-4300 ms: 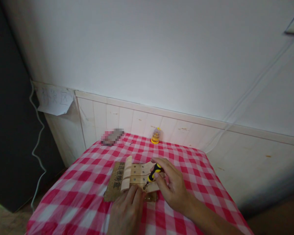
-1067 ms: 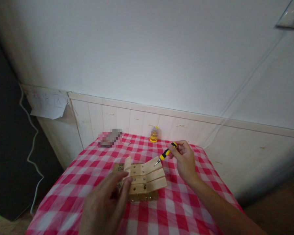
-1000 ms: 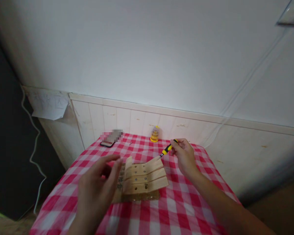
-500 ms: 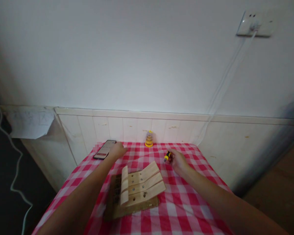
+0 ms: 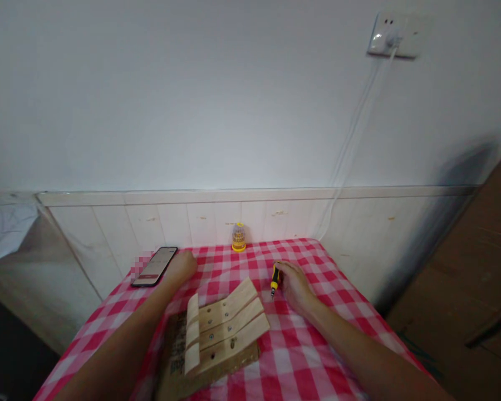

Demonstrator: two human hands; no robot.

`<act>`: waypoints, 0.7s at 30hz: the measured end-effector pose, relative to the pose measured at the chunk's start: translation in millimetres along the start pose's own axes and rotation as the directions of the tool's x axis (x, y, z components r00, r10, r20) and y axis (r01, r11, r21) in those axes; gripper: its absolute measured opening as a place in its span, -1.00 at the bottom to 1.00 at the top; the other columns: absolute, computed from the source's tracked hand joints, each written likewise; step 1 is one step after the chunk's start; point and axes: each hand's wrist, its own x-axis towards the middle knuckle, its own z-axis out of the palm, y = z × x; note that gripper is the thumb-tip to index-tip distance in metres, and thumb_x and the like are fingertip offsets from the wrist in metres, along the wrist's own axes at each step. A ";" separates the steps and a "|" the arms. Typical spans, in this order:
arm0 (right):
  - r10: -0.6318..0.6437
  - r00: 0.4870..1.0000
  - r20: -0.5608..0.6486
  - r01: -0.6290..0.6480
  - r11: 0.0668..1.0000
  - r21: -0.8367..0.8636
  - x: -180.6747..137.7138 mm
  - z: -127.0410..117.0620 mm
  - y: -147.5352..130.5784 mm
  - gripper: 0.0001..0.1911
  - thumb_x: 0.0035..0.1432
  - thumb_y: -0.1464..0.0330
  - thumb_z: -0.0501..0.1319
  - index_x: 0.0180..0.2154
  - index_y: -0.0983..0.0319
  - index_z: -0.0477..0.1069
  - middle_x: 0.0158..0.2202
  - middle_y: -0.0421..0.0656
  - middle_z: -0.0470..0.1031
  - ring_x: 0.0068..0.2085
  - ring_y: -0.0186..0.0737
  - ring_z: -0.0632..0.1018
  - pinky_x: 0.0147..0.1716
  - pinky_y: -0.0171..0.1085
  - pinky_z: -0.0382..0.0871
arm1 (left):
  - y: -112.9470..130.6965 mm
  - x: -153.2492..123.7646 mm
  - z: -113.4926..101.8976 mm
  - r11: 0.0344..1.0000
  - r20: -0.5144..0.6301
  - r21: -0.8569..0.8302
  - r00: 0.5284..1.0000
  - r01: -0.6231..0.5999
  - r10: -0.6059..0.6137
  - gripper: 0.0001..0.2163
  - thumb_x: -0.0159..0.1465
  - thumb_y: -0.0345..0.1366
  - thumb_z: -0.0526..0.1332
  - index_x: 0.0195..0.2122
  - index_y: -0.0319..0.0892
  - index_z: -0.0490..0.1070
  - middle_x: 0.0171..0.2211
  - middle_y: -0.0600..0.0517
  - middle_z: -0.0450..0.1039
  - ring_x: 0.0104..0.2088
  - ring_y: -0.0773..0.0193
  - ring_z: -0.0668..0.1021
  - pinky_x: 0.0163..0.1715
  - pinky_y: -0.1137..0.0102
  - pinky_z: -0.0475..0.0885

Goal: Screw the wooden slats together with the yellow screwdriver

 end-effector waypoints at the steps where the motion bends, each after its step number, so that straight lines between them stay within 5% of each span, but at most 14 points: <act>1: 0.010 1.000 0.001 -0.010 1.000 -0.001 0.6 -1.2 -0.7 -0.83 -0.19 0.33 0.38 -0.57 0.25 0.43 -0.65 -0.33 0.35 -0.62 -0.40 0.35 -0.66 -0.40 0.24 | -0.4 -0.6 -4.4 0.999 -0.027 -0.038 1.000 0.015 -0.016 -0.67 0.36 -0.19 0.23 0.07 -0.27 0.40 0.04 -0.16 0.45 -0.03 0.09 0.55 -0.06 0.13 0.52; 4: 0.056 0.998 0.015 -0.055 0.998 -0.007 1.1 -4.8 -2.8 -0.87 -0.14 0.33 0.33 -0.50 0.25 0.47 -0.65 -0.32 0.36 -0.63 -0.38 0.36 -0.68 -0.39 0.24 | -4.5 -8.8 -21.3 0.986 -0.130 -0.159 0.989 0.047 -0.069 -0.71 0.39 -0.26 0.08 -0.09 -0.38 0.48 -0.17 -0.26 0.57 -0.10 0.00 0.61 -0.17 0.25 0.50; 7: 0.112 0.992 0.055 -0.112 0.994 -0.006 -0.6 -5.9 -7.5 -0.86 -0.07 0.32 0.26 -0.42 0.25 0.48 -0.65 -0.31 0.37 -0.66 -0.36 0.37 -0.68 -0.37 0.30 | -4.8 -33.3 -40.7 0.949 -0.197 -0.315 0.977 0.012 -0.077 -0.61 0.36 -0.17 0.06 0.10 -0.30 0.38 -0.21 -0.12 0.61 -0.27 0.19 0.64 -0.33 0.40 0.49; 9: 0.143 0.986 0.090 -0.144 0.990 -0.002 -2.4 -4.8 -13.5 -0.86 -0.05 0.32 0.22 -0.39 0.23 0.46 -0.63 -0.29 0.40 -0.66 -0.33 0.40 -0.65 -0.33 0.36 | 2.3 -58.0 -52.8 0.782 -0.254 -0.616 0.963 -0.094 -0.084 -0.55 0.23 -0.10 0.21 0.07 -0.28 0.45 -0.30 -0.08 0.63 -0.39 0.22 0.61 -0.40 0.41 0.47; 13: 0.161 0.974 0.162 -0.163 0.987 -0.002 -9.5 1.5 -31.6 -0.84 -0.04 0.36 0.17 -0.34 0.21 0.43 -0.57 -0.25 0.45 -0.60 -0.29 0.46 -0.65 -0.33 0.37 | 30.6 -107.0 -67.3 0.649 -0.219 -0.740 0.976 -0.177 0.016 -0.66 0.09 -0.09 0.35 -0.24 -0.26 0.58 -0.45 -0.01 0.59 -0.47 0.27 0.55 -0.41 0.41 0.46; 18: 0.133 0.944 0.301 -0.115 0.990 -0.078 -39.0 19.3 -56.1 -0.89 -0.02 0.36 0.27 -0.36 0.22 0.44 -0.61 -0.31 0.39 -0.69 -0.41 0.26 -0.77 -0.43 0.05 | 63.3 -137.1 -61.3 0.578 -0.082 -0.782 0.957 -0.236 0.280 -0.82 0.11 -0.19 0.36 -0.35 -0.20 0.58 -0.39 0.00 0.60 -0.38 0.27 0.58 -0.34 0.42 0.46; 21: 0.034 0.871 0.490 0.145 0.936 -0.322 -65.9 35.5 -69.0 -0.76 0.01 0.31 0.40 -0.24 0.20 0.51 -0.57 -0.35 0.42 -0.65 -0.44 0.30 -0.65 -0.42 0.18 | 77.4 -145.8 -56.3 0.539 -0.022 -0.817 0.945 -0.205 0.327 -0.86 0.11 -0.23 0.36 -0.38 -0.18 0.56 -0.43 0.03 0.57 -0.41 0.30 0.56 -0.37 0.43 0.45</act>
